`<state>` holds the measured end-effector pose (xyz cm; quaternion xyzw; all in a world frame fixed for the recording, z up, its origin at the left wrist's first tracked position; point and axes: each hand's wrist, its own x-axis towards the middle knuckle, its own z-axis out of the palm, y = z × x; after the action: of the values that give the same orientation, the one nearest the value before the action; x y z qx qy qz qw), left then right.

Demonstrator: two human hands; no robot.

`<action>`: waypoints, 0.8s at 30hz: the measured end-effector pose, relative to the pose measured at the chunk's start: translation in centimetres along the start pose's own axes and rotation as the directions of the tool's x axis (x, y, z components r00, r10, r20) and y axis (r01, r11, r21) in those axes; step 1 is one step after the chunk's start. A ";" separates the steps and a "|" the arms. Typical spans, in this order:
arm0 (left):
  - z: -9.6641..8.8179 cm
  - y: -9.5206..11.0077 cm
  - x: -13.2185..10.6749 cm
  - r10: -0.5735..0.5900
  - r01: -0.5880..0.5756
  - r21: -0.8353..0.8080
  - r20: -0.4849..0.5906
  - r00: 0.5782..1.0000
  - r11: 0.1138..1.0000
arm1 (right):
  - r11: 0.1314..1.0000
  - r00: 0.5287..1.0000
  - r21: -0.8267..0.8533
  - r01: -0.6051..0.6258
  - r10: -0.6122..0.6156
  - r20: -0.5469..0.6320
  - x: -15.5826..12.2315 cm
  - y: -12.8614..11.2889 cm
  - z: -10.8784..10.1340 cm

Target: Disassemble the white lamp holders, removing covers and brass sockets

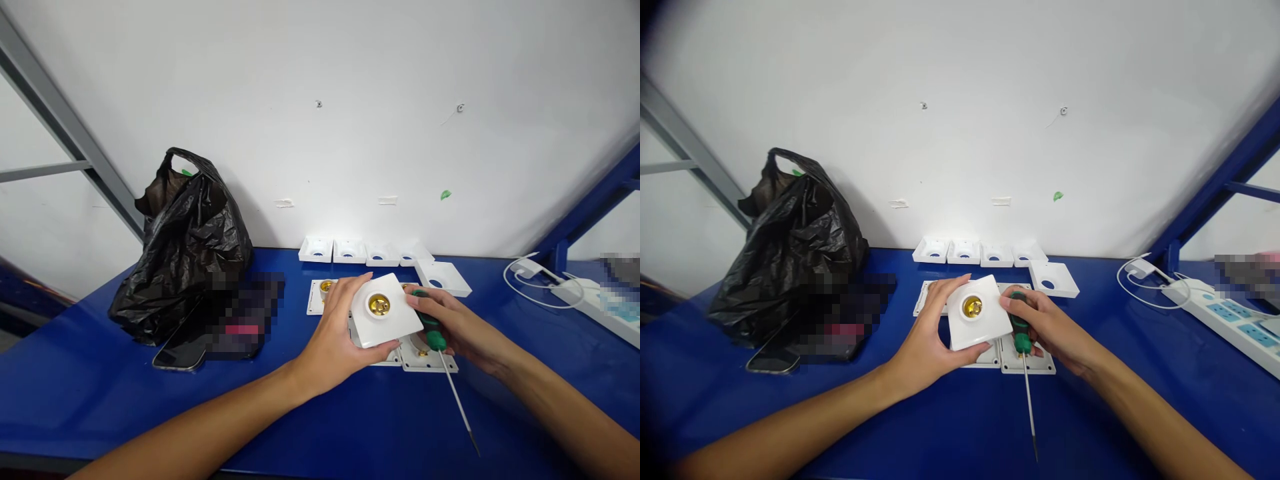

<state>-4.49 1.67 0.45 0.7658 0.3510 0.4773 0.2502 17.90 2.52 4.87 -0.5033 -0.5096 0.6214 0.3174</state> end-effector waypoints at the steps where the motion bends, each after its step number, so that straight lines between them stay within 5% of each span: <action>1: 0.0 0.1 0.0 0.002 -0.002 0.002 -0.005 1.000 1.000 | 1.000 1.000 0.008 0.007 -0.007 0.001 0.0 0.0 0.0; 11: 0.0 0.6 0.1 -0.166 0.161 -0.103 -0.046 0.985 0.982 | 0.992 0.993 0.050 0.117 -0.116 -0.020 0.4 0.6 -0.1; 19: 0.0 0.6 0.2 -0.007 0.021 0.131 -0.102 0.995 0.991 | 0.988 0.984 -0.032 0.153 -0.149 0.101 0.3 1.1 -0.6; 24: -0.4 0.5 0.3 0.015 -0.005 0.200 -0.051 0.999 0.980 | 0.984 0.987 -0.073 0.163 -0.163 0.009 0.4 1.2 -0.2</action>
<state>-4.57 1.60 1.13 0.7760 0.3998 0.4608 0.1604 18.16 2.57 3.60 -0.4702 -0.5723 0.5749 0.3476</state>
